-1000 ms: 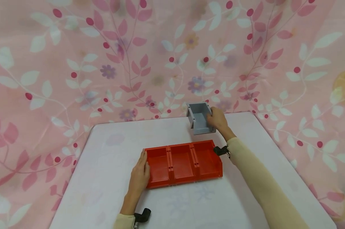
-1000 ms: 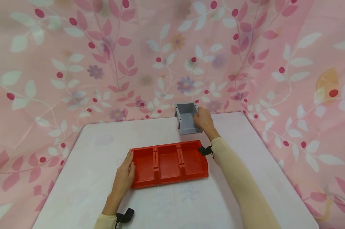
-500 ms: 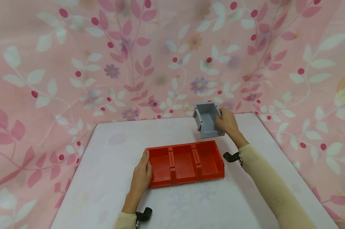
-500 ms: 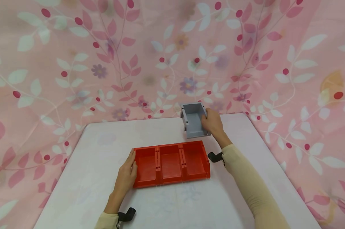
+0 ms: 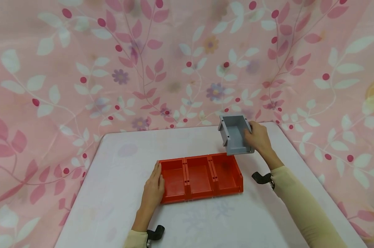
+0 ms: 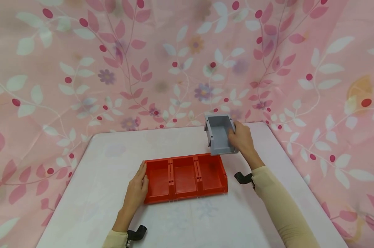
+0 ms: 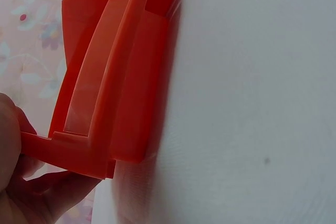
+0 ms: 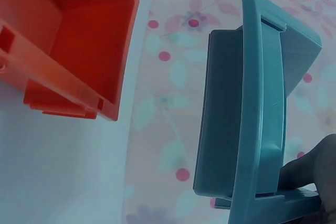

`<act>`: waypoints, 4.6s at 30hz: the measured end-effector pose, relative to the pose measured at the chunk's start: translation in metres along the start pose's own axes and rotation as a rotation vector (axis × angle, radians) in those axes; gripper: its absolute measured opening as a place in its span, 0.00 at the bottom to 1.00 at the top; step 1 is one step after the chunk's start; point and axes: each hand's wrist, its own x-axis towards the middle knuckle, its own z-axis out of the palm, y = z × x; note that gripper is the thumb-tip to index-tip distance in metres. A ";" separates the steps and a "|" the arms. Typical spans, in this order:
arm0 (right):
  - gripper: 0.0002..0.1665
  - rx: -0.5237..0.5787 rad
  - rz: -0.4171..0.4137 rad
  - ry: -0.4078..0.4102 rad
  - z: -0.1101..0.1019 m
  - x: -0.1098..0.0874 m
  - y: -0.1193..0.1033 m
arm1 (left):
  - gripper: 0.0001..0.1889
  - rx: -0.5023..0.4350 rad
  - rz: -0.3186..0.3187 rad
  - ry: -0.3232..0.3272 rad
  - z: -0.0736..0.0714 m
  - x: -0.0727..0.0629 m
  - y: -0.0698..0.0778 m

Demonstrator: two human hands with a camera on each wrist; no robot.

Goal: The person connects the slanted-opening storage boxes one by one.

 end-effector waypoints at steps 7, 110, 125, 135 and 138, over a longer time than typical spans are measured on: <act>0.19 0.000 0.006 0.015 -0.009 -0.014 0.003 | 0.30 0.001 -0.013 -0.002 -0.002 -0.002 0.001; 0.24 -0.211 0.182 -0.126 0.004 -0.101 0.058 | 0.30 -0.009 0.002 -0.017 -0.001 -0.005 -0.014; 0.23 -0.242 0.149 -0.037 0.011 -0.104 0.056 | 0.30 0.002 0.031 0.006 -0.002 -0.005 -0.014; 0.28 -0.303 0.181 -0.064 0.005 -0.095 0.036 | 0.30 -0.015 0.026 -0.007 -0.001 -0.005 -0.014; 0.40 -0.277 0.099 -0.044 0.012 -0.084 0.023 | 0.30 -0.009 0.030 -0.002 -0.001 -0.005 -0.014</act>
